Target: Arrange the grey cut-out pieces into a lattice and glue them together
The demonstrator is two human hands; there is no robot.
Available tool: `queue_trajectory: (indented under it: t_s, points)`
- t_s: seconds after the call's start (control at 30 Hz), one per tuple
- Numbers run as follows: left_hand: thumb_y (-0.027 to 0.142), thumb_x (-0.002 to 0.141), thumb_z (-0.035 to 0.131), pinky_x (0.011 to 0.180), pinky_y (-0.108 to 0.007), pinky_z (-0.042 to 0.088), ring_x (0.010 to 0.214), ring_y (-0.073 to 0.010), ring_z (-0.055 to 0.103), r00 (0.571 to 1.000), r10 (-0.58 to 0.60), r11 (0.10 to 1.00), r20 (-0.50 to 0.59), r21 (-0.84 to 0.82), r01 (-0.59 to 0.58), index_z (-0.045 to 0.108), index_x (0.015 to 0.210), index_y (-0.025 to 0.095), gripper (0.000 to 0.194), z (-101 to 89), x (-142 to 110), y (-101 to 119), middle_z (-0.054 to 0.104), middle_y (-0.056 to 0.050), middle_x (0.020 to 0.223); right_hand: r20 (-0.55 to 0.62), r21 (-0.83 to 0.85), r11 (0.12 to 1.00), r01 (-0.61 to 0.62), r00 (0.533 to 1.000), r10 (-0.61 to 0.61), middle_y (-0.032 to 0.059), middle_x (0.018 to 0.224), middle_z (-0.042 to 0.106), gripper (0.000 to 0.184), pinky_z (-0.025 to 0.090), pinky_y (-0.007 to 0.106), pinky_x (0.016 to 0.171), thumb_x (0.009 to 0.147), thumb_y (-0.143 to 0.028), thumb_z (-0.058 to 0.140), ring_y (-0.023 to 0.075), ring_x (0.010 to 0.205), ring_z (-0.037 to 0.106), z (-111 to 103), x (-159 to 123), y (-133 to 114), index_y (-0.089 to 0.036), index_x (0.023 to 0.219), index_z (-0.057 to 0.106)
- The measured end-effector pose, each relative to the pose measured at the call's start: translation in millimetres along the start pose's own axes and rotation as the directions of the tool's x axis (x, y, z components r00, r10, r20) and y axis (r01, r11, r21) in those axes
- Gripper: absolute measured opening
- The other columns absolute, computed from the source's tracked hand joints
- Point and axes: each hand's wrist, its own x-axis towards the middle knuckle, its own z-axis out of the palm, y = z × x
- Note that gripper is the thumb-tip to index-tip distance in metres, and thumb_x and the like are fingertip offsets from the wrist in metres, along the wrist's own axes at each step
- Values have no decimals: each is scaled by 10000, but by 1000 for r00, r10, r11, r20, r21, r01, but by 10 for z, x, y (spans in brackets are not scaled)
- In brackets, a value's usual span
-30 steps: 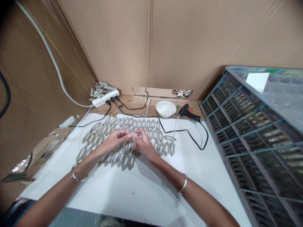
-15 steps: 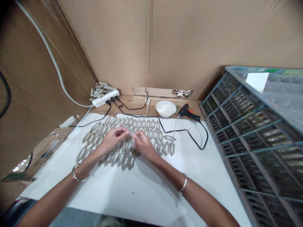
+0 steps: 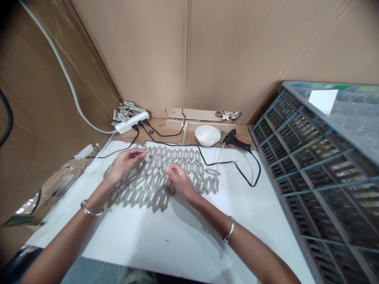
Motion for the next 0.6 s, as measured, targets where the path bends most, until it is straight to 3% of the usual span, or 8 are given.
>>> queue_trajectory:
  t_s: [0.17, 0.33, 0.6]
  points:
    - [483, 755, 639, 726, -285, 495, 761, -215, 664, 988, -24, 991, 156, 134, 3, 733, 877, 152, 365, -115, 64, -153, 753, -67, 843, 72, 202, 966, -164, 986, 152, -134, 461, 286, 386, 96, 175, 351, 818, -551, 630, 39, 367, 141, -47, 35, -44, -222, 813, 427]
    - [500, 780, 617, 705, -274, 485, 744, -204, 656, 970, -9, 982, 244, 186, -37, 736, 901, 162, 378, -97, 93, -330, 751, -59, 847, 131, 296, 925, -236, 970, 206, -118, 429, 311, 245, 84, 184, 344, 880, -430, 562, 51, 343, 143, -82, 48, -145, -220, 811, 456]
    - [496, 765, 629, 674, -265, 473, 723, -198, 648, 967, -24, 976, 256, 214, -33, 735, 881, 170, 362, -88, 88, -321, 745, -48, 821, 146, 336, 901, -274, 960, 238, -103, 417, 307, 165, 79, 187, 347, 911, -330, 484, 59, 338, 141, -97, 42, -185, -214, 793, 484]
